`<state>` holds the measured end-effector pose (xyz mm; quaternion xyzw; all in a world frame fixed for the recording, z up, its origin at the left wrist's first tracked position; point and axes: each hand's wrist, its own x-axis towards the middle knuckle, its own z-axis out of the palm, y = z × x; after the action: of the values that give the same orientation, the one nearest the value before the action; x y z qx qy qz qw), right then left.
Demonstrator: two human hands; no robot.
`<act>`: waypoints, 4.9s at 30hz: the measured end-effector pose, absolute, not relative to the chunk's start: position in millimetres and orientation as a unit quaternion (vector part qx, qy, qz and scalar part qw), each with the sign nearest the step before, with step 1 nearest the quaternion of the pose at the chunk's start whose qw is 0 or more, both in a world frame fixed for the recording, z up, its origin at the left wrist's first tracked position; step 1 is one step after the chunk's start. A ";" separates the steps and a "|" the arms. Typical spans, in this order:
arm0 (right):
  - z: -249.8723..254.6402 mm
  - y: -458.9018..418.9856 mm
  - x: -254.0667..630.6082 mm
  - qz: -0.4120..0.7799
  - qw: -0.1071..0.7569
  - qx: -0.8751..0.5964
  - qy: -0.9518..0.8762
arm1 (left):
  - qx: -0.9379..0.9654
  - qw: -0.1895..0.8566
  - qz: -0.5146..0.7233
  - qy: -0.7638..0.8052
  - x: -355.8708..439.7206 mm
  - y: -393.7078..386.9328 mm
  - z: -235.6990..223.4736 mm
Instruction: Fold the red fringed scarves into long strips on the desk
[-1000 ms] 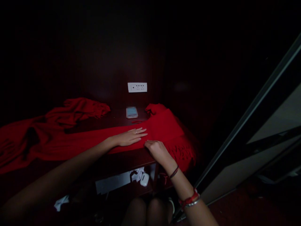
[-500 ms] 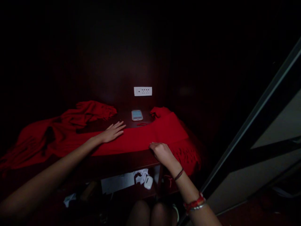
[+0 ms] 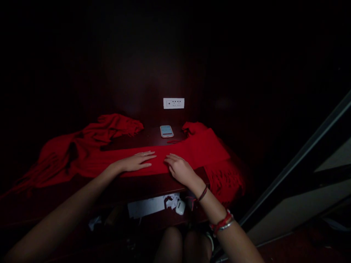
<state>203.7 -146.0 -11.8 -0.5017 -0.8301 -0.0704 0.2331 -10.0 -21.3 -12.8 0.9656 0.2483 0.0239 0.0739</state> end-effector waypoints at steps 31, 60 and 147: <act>-25.5 -153.0 201.4 -0.012 0.278 -0.467 -0.839 | 0.983 0.074 0.076 0.149 -3.5 -59.7 10.8; -20.3 -151.7 196.3 -0.184 0.162 -0.506 -0.827 | 0.981 0.134 0.075 0.117 1.4 -58.1 7.6; -28.1 -122.7 203.8 -0.010 0.063 -0.611 -0.789 | 0.748 0.035 0.026 0.663 -74.0 -15.4 -1.9</act>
<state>203.8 -122.7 -28.1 -0.6106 -0.7894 -0.0101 0.0626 -74.0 -15.4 -1.9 0.7477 0.6626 0.0256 0.0345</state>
